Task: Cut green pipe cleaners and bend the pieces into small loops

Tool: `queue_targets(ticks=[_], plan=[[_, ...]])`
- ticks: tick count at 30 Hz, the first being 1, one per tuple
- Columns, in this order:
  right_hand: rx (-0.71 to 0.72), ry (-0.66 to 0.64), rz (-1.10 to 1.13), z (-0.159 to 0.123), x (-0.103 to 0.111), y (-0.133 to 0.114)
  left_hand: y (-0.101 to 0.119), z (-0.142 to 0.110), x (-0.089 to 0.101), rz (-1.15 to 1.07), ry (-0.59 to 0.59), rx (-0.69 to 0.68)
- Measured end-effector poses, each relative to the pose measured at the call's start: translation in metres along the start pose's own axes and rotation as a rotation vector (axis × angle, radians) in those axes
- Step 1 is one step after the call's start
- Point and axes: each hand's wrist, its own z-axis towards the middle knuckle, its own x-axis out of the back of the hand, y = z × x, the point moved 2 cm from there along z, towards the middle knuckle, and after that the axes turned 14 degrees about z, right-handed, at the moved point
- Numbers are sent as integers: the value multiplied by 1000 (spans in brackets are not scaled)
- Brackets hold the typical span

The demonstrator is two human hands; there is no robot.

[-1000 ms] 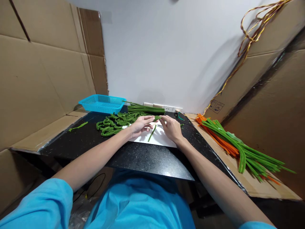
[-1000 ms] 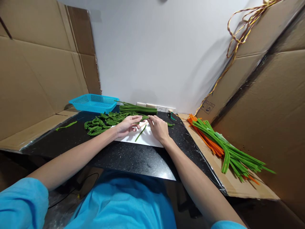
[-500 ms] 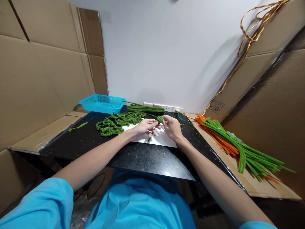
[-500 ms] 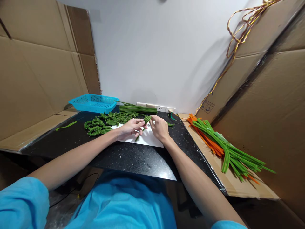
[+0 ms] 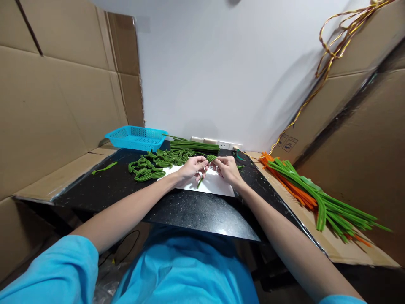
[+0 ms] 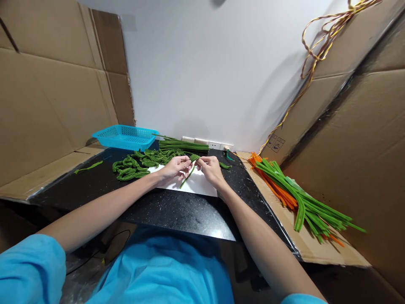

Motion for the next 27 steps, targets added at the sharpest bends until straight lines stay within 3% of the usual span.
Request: queue_targets(ticks=[4, 9, 18, 21, 27], plan=[[-54, -28, 95, 1, -1, 6, 2, 2, 2, 67, 21, -14], [-38, -1, 64, 2, -2, 7, 1, 7, 12, 159, 114, -8], [150, 31, -315, 1, 4, 4, -3, 3, 8, 4, 164, 72], [146, 85, -429, 2, 7, 9, -3, 3, 8, -20, 193, 69], [59, 145, -733, -1, 17, 14, -9, 6, 16, -10, 359, 111]])
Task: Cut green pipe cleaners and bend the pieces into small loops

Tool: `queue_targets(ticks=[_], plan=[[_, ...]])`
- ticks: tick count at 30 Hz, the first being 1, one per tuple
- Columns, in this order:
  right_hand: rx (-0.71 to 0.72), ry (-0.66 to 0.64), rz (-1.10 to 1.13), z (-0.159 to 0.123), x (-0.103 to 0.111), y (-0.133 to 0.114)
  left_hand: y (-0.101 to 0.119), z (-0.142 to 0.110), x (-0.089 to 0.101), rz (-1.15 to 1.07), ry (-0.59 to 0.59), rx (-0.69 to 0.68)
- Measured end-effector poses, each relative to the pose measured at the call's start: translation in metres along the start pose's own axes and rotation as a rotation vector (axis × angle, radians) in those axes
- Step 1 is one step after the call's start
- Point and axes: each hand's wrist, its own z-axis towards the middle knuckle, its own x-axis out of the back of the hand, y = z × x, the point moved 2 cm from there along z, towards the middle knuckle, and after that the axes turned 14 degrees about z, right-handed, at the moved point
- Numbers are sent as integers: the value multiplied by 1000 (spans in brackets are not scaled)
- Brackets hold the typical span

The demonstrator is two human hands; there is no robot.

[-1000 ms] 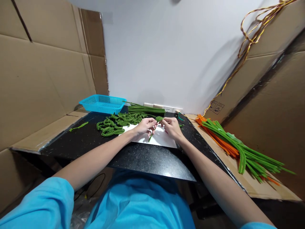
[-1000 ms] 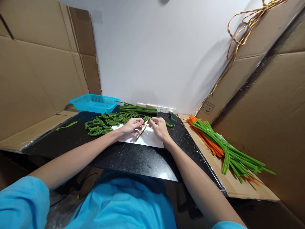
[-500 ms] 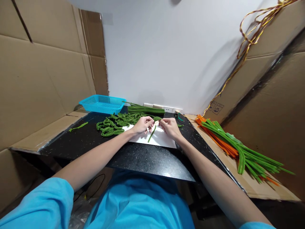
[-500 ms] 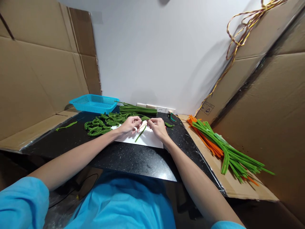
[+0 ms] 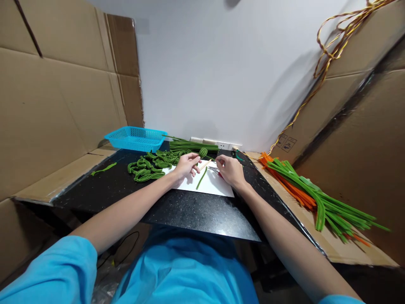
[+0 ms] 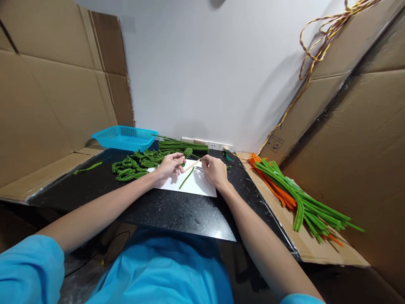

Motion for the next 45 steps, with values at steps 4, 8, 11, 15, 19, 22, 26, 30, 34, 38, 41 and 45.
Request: queue_targets(ticks=[4, 8, 11, 15, 19, 22, 26, 30, 34, 38, 41, 45], plan=[[-39, -64, -74, 0, 1, 5, 0, 0, 4, -59, 72, 95], [-64, -92, -107, 1, 2, 6, 1, 0, 8, -74, 154, 112], [-65, -116, -105, 1, 3, 6, 1, 2, 14, -54, 206, 70], [-38, -144, -116, 1, 5, 7, -1, 6, 23, -231, 228, 89], [28, -186, -223, 0, 4, 8, 2, 9, 32, -525, 310, 117], [69, -217, -305, 0, 3, 8, 7, 9, 40, -566, 351, 120], [72, -255, -346, -1, 0, 9, 11, 8, 44, -574, 262, 154], [77, -274, -358, -1, -5, 11, 15, 4, 45, -619, 208, 141], [96, -261, -338, -1, -6, 12, 17, 6, 45, -567, 209, 81], [248, -318, -195, -2, -6, 5, 14, 11, 47, -356, 325, 39], [379, -398, -71, -3, -10, -3, 13, 13, 48, -189, 353, 13], [451, -430, 5, -5, -14, -7, 12, 11, 53, -60, 381, 40]])
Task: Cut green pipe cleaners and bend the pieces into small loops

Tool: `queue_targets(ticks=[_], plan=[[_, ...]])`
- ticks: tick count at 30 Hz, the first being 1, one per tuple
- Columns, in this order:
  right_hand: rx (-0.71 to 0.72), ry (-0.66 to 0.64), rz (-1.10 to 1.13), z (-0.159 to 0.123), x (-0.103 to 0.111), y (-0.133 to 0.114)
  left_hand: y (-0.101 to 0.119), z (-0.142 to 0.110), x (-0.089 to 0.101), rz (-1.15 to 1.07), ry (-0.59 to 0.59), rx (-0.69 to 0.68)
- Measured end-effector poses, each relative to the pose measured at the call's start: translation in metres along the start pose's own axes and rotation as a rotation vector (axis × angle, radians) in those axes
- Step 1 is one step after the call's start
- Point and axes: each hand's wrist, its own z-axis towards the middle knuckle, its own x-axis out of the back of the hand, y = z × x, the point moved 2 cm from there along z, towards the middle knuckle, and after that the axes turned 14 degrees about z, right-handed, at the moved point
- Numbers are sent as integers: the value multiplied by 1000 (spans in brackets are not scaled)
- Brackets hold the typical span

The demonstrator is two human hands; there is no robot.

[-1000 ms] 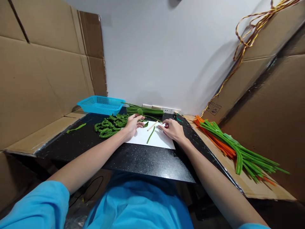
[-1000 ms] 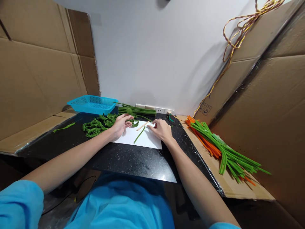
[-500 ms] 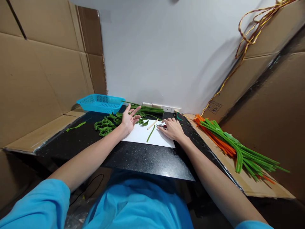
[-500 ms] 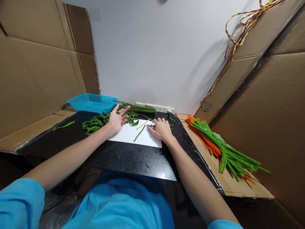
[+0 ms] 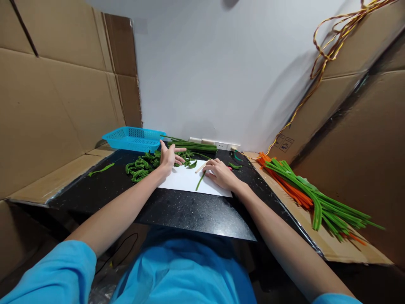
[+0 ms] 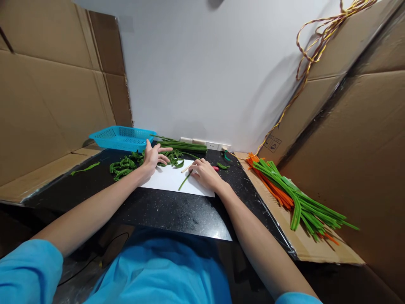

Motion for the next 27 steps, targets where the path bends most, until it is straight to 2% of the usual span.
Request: queue_targets(ticks=[2, 4, 8, 11, 14, 17, 21, 24, 27], plan=[[10, 3, 18, 0, 0, -1, -1, 0, 2, 45, 16, 4], [8, 11, 29, 0, 2, -1, -2, -2, 2, 98, 27, -52], [-13, 31, 34, 1, 6, -3, -3, -12, -8, 360, 9, -335], [-60, 43, 36, 2, 7, -4, -2, -26, -23, 549, -102, -559], [-99, 96, 39, 3, 11, -6, -4, -39, -37, 679, -301, -705], [-74, 189, 58, 2, 16, -8, -7, -45, -42, 721, -478, -685], [-29, 271, 79, 1, 20, -11, -9, -46, -45, 642, -595, -632], [-25, 392, 53, 0, 24, -16, -11, -46, -50, 455, -661, -467], [-16, 501, 66, -2, 28, -20, -10, -46, -53, 239, -636, -280]])
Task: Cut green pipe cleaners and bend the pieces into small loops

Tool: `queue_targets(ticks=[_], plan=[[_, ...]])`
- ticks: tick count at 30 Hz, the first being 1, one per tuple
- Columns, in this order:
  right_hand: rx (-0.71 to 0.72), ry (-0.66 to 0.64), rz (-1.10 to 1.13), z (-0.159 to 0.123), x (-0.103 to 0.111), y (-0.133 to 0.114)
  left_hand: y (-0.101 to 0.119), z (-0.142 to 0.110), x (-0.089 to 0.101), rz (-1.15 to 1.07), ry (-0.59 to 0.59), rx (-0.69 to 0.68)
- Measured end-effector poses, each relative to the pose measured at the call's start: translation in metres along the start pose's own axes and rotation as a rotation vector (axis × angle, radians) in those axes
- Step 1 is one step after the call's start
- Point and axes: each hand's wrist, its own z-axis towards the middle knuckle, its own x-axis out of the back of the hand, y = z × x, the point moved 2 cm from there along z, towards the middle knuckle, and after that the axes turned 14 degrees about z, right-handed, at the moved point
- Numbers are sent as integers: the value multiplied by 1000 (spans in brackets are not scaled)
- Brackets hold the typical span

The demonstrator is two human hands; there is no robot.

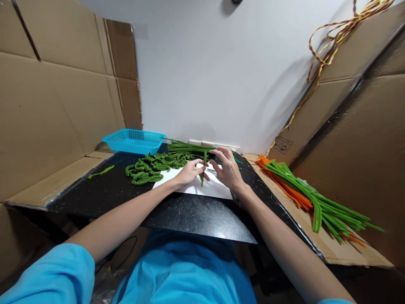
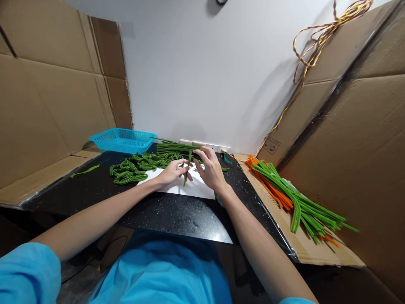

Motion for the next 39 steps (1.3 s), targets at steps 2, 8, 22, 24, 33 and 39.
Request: queue_targets(ticks=[2, 8, 22, 24, 33, 39], plan=[[21, -32, 32, 0, 1, -1, 1, 1, 1, -116, 52, 71], [45, -217, 68, -5, -8, -4, 1, -3, 9, -232, 121, 219], [-126, -100, -7, -4, -9, 6, -5, -1, 3, -164, 3, 231], [-149, -54, 23, -3, -6, 6, -5, -2, -1, -159, -33, 215], [-327, 123, 265, 1, -9, 16, -7, -2, -2, -168, -57, 193], [-580, -2, 701, 1, -17, 26, -8, -1, -3, -117, -60, 111]])
